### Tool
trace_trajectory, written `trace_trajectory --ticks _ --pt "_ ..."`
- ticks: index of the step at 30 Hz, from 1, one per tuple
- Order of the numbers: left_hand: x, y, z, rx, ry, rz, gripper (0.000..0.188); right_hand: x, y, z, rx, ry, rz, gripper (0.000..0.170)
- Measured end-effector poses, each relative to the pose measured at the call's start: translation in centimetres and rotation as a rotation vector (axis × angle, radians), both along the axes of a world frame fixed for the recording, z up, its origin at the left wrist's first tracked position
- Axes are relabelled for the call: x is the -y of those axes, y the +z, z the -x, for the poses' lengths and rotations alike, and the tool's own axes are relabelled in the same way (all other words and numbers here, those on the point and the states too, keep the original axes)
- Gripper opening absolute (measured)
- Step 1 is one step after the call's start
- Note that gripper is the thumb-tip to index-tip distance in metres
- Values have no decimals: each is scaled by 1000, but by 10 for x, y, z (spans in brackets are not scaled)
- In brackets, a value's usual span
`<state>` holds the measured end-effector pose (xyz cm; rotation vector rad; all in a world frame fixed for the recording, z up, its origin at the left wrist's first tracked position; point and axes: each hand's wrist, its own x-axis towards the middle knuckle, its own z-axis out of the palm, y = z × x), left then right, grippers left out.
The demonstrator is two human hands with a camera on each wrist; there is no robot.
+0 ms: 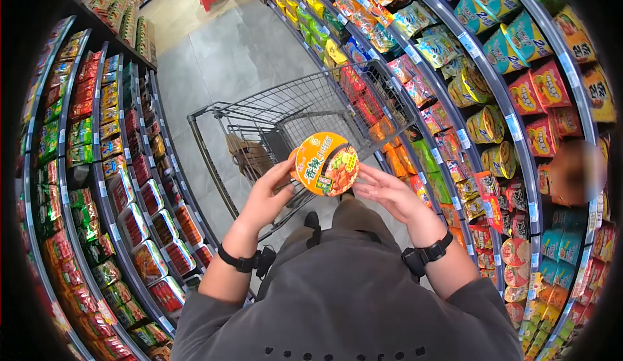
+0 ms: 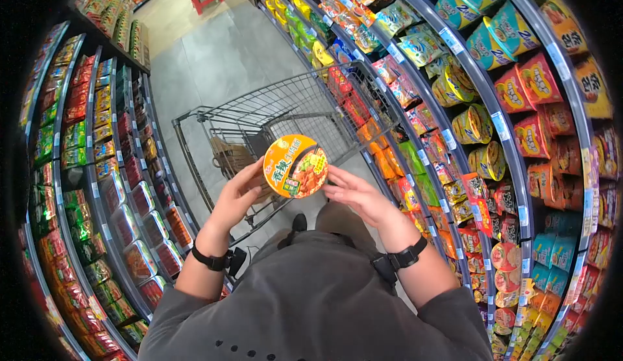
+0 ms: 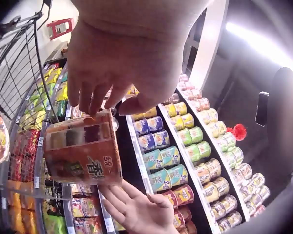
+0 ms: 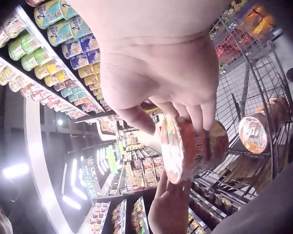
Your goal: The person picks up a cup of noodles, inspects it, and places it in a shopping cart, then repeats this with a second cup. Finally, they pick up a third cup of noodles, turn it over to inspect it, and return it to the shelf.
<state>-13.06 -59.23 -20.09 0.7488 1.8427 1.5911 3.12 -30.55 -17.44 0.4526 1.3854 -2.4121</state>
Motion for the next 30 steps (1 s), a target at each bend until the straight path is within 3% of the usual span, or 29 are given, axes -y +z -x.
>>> trace_trajectory --ticks 3,5,9,11,13,16,20,23,24,27,29,30 --pt "-30 -20 26 74 15 14 59 -26 -27 23 5 -62 67 74" --pt "-58 -31 46 295 48 -46 55 -46 -47 44 32 -74 64 71" --pt "-115 -74 91 311 142 138 50 -86 -99 91 119 -131 38 67" --pt "-138 -130 115 274 140 198 50 -104 -133 112 236 -152 11 66" --pt "-167 -164 136 198 14 500 52 -117 -164 132 334 -176 27 64" --pt "-207 -214 148 176 -6 728 51 -130 -216 155 596 -126 -93 56" --pt "-241 -286 150 210 -146 859 44 -143 -270 168 739 -88 -103 51" --pt "-251 -365 149 192 -350 1054 45 -147 -295 183 813 -32 -172 41" --pt "-256 -378 154 406 -436 1121 45 -146 -309 185 777 58 -205 37" --pt "-272 -375 150 532 -377 1184 44 -144 -376 179 777 217 -349 33" --pt "-263 -422 135 608 -317 1172 44 -146 -393 182 718 342 -496 36" --pt "-266 -427 135 582 -392 1192 43 -146 -401 184 685 403 -570 38"
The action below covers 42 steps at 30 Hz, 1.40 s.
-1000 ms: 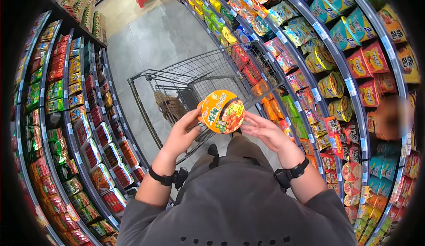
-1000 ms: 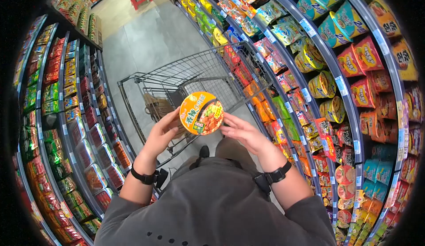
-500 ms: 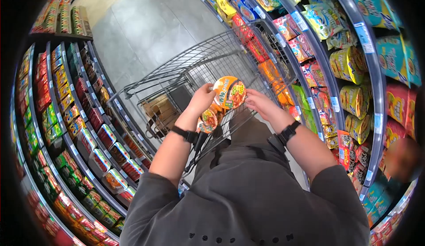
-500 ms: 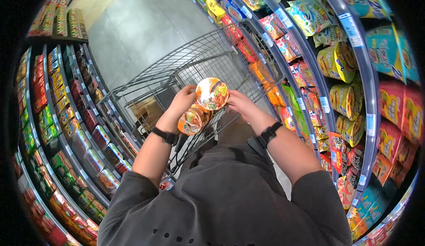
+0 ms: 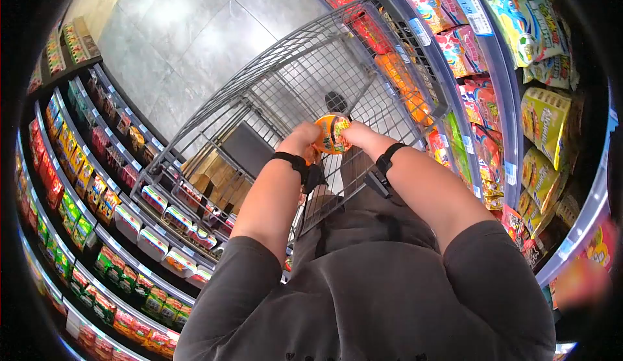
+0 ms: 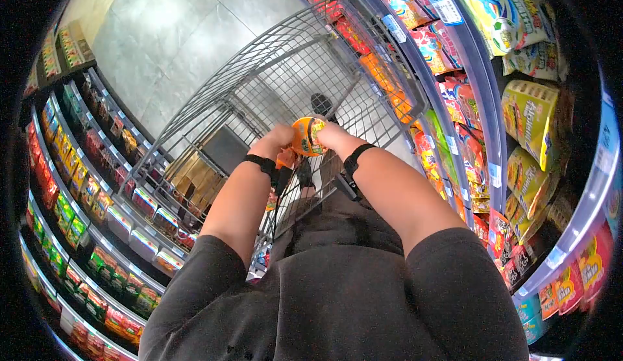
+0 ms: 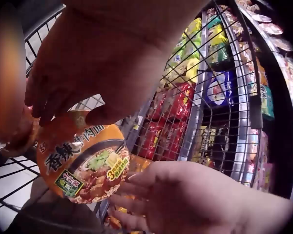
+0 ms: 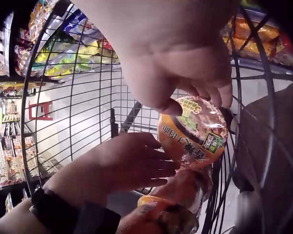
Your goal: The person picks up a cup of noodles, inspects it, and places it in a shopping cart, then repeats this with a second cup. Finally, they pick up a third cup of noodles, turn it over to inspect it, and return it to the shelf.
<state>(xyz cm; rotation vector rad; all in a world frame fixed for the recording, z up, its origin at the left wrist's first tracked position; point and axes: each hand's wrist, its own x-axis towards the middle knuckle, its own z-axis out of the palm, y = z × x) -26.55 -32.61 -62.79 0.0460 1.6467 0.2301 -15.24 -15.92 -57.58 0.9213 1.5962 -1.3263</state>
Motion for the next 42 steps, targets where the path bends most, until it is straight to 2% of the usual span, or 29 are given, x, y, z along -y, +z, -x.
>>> trace_trajectory --ticks 2,3,4,5,7,8,10,11,12,13,14,15,16,17,19,20,21,22,23,24,26,29,31,33,36,38,39,42 --pt "-2 -6 -7 28 -75 3 42 2 -15 1 -44 175 -79 41" --pt "-10 19 -9 85 188 63 38 6 -26 0 -65 263 -117 42" --pt "-17 37 -9 139 452 123 34 17 -53 -7 130 70 -96 46" --pt "-23 45 -6 142 451 128 34 19 -51 -5 134 69 -92 46" --pt "-32 49 -1 113 282 134 27 19 -49 0 101 80 -28 51" --pt "-34 50 0 114 280 133 27 34 -81 -4 146 268 -252 58" --pt "-32 48 0 88 205 120 34 56 -152 -33 63 270 -340 60" --pt "-29 44 3 89 205 118 34 60 -167 -40 -22 274 -428 62" --pt "-25 35 8 4 -65 14 39 39 -103 -15 -47 312 -324 61" --pt "-20 28 13 -84 -334 -88 44 22 -53 3 -51 314 -329 61" --pt "-17 26 20 -91 -332 -90 44 10 -1 31 -95 224 -229 56" --pt "-14 25 28 -124 -432 -144 48 -7 62 34 -140 135 -129 51" --pt "-12 34 36 -162 -531 -196 52 -12 61 29 -146 12 -38 45" --pt "-8 43 45 -178 -527 -195 52 -14 40 20 -136 26 -17 40" --pt "-1 95 63 -380 -150 -140 53 -26 58 13 -34 -259 225 41" --pt "7 120 69 -431 -6 -246 51 -28 64 5 -14 -471 260 42" --pt "17 139 73 -451 1 -254 51 -31 70 -3 2 -680 295 43" --pt "29 156 75 -500 95 -360 49 -37 83 -4 -19 -668 292 43" --pt "42 174 75 -547 187 -468 47 -42 98 -6 -33 -742 367 43" --pt "56 191 73 -567 194 -479 47 -45 114 -10 -48 -814 443 44" --pt "84 224 66 -496 352 -518 44 -44 135 -23 -107 -793 392 44" --pt "130 276 37 -638 309 -558 42 -33 162 -49 -221 -755 319 43" --pt "164 307 13 -701 272 -591 41 -21 186 -67 -200 -792 378 41" --pt "199 331 -11 -650 321 -603 40 -6 210 -89 -239 -773 356 38" --pt "257 346 -46 -734 295 -703 40 13 232 -130 -320 -836 346 32" --pt "292 344 -63 -685 402 -780 39 26 244 -164 -389 -868 366 32" --pt "302 350 -70 -694 387 -813 39 33 251 -182 -420 -904 397 32" --pt "328 357 -87 -715 361 -782 37 55 268 -234 -455 -995 381 31"
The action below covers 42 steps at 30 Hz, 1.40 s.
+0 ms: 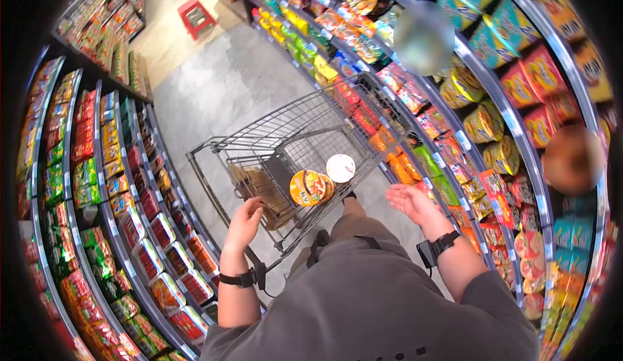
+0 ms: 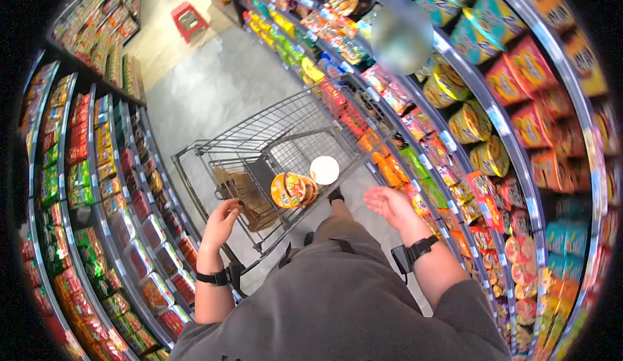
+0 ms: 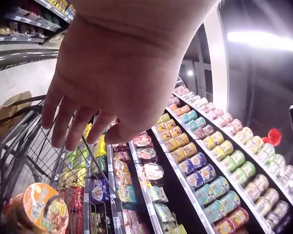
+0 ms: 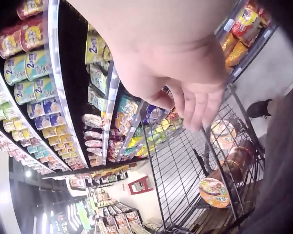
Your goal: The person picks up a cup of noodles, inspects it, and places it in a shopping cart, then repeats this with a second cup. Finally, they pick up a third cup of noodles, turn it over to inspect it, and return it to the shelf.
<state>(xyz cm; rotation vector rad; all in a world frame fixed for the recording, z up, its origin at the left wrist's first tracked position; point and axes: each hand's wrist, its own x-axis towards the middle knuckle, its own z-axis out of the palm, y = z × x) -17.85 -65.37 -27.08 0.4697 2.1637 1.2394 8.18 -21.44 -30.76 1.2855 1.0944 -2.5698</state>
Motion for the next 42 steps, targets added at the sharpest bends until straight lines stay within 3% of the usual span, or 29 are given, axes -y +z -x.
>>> trace_trajectory --ticks 6,13,21,27,33,42 --pt "-14 -12 -26 45 -116 72 36 34 23 -93 87 -163 -40 30" --pt "-82 14 -48 -30 -335 1 36 40 62 -161 16 -330 -135 29" --pt "-181 48 -77 -90 -542 77 38 24 76 -253 -117 -499 -192 29" --pt "-294 59 -141 -203 -678 -3 38 14 82 -365 -210 -691 -227 33" --pt "-409 86 -238 -266 -823 -141 38 -11 88 -470 -151 -834 -273 35" --pt "-498 117 -336 -475 -904 -227 43 -69 118 -537 -169 -775 -374 37"
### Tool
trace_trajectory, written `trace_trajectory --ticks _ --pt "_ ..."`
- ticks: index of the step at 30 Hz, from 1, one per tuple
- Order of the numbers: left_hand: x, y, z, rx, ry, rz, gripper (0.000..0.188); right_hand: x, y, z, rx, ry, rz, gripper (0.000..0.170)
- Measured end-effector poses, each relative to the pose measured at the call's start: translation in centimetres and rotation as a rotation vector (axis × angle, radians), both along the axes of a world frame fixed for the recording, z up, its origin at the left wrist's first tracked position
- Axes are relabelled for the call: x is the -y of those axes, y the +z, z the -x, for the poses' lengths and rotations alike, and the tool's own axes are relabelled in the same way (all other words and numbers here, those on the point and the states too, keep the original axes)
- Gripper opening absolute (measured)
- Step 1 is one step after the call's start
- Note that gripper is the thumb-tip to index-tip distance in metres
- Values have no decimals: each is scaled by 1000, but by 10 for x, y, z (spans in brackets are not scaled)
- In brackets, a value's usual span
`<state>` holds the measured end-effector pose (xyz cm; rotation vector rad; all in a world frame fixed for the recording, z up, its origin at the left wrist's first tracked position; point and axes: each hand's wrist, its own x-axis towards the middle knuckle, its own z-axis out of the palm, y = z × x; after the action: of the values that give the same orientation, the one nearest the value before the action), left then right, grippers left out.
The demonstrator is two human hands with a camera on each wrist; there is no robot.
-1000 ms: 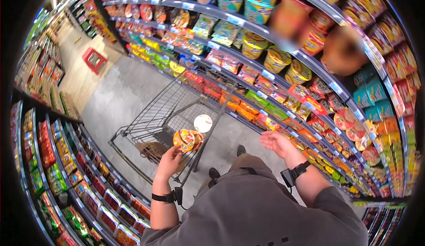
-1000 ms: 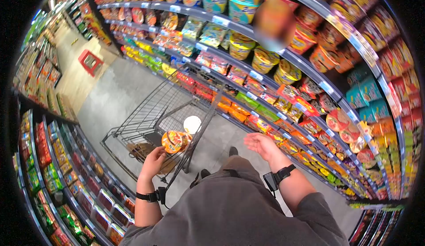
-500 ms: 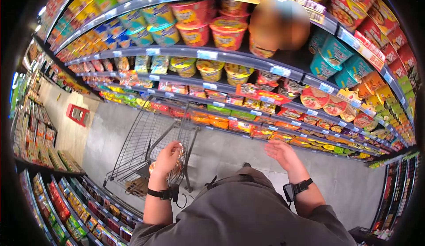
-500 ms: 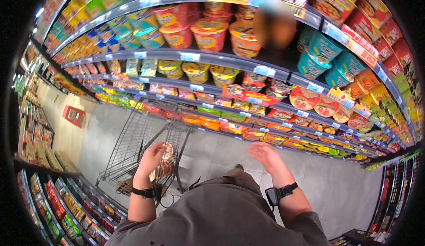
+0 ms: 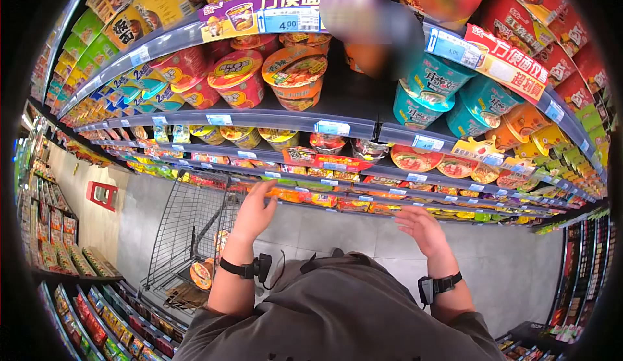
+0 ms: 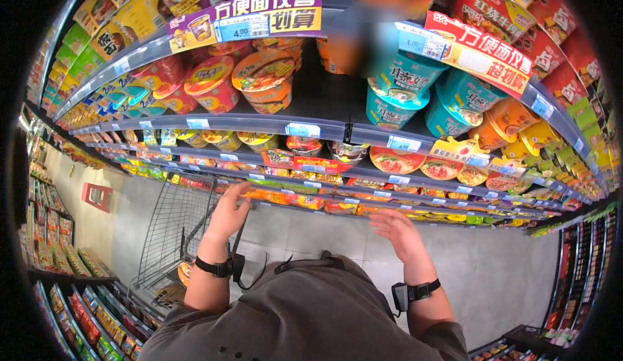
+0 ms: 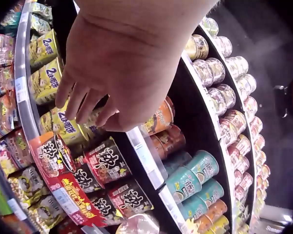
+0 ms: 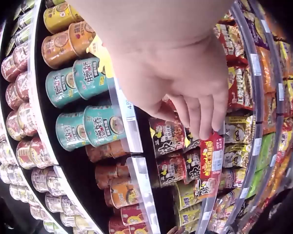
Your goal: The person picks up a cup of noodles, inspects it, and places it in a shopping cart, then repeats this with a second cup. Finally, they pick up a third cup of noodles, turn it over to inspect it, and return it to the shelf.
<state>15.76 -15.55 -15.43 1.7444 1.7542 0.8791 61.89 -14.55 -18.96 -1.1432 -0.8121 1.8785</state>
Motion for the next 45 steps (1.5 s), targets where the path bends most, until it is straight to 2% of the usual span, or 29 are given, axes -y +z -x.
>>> trace_trajectory --ticks 7,9,12,16,20,26,31,37,45 --pt "-30 44 -6 -33 -9 -136 46 -51 39 32 -61 160 -72 41" --pt "-40 63 -2 61 10 -184 48 -67 56 52 -98 241 -151 45" --pt "-59 84 6 62 16 -236 49 -89 92 88 -129 320 -273 50" --pt "-97 97 19 125 -36 -278 56 -127 116 129 -192 325 -462 59" --pt "-134 101 24 206 -117 -302 63 -159 140 167 -200 247 -512 70" --pt "-160 97 30 233 -242 -241 69 -194 142 199 -180 199 -581 78" --pt "-167 102 41 243 -291 -181 75 -205 131 206 -206 190 -535 76" --pt "-161 108 38 192 -359 -214 78 -203 128 204 -230 272 -603 89" --pt "-104 115 8 192 -287 -357 71 -154 145 170 -325 282 -660 92"
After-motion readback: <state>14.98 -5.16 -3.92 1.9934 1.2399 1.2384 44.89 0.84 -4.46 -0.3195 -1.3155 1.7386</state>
